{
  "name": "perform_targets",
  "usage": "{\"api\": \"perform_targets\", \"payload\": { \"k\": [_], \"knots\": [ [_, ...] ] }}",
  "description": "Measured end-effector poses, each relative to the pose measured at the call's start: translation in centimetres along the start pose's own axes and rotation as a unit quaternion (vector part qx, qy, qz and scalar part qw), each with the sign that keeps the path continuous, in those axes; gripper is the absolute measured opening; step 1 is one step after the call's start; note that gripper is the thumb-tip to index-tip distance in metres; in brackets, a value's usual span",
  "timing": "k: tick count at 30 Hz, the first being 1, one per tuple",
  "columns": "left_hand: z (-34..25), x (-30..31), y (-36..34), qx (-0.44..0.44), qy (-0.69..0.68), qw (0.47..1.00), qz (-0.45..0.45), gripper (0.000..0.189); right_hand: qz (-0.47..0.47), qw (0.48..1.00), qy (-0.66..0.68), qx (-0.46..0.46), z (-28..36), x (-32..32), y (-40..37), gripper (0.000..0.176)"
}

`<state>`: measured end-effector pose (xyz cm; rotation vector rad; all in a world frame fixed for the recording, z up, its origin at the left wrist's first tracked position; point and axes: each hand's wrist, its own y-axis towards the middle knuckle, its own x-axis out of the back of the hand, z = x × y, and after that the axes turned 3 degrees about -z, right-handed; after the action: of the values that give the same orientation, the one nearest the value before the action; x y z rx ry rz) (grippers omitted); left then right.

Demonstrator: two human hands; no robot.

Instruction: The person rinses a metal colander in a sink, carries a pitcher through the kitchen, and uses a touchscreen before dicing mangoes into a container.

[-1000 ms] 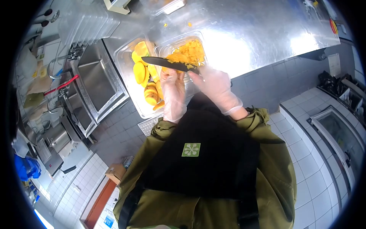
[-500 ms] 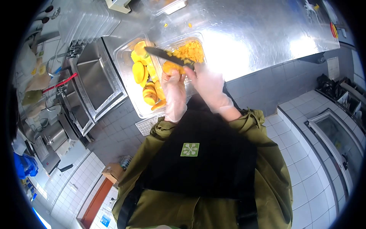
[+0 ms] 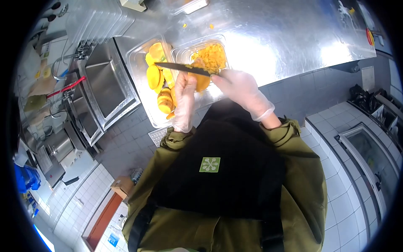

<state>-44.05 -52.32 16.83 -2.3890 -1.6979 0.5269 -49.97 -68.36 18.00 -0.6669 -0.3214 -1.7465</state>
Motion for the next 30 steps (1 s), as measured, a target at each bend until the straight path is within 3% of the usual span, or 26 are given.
{"api": "perform_targets", "payload": {
  "k": [7,11,15,24,26,28,30],
  "knots": [
    [-1.5,-1.3,0.3,-0.013,-0.025,0.999,-0.031,0.02,-0.009,0.997,-0.075,0.03,-0.7,-0.2,-0.4,0.03],
    [0.7,0.0,0.4,0.027,-0.057,0.997,-0.047,0.016,-0.041,0.989,-0.141,0.018,0.0,-1.1,-0.4,0.031],
    [1.3,-0.1,0.7,0.042,-0.063,0.995,-0.072,0.005,-0.072,0.987,-0.142,0.014,1.1,-1.9,-0.3,0.032],
    [1.1,-0.2,-0.1,0.09,-0.068,0.991,-0.072,0.015,-0.074,0.988,-0.136,-0.003,-0.3,-2.0,0.0,0.025],
    [0.8,0.0,-0.1,0.076,-0.058,0.993,-0.073,0.012,-0.064,0.989,-0.132,0.03,0.1,-1.9,-0.6,0.028],
    [0.0,0.5,-0.1,0.055,-0.041,0.995,-0.074,0.01,-0.073,0.984,-0.161,-0.01,-0.2,-1.6,-0.3,0.028],
    [-0.6,3.0,0.7,-0.02,0.073,0.988,-0.133,0.013,-0.08,0.982,-0.165,-0.034,-0.2,-1.2,0.0,0.029]
  ]
}}
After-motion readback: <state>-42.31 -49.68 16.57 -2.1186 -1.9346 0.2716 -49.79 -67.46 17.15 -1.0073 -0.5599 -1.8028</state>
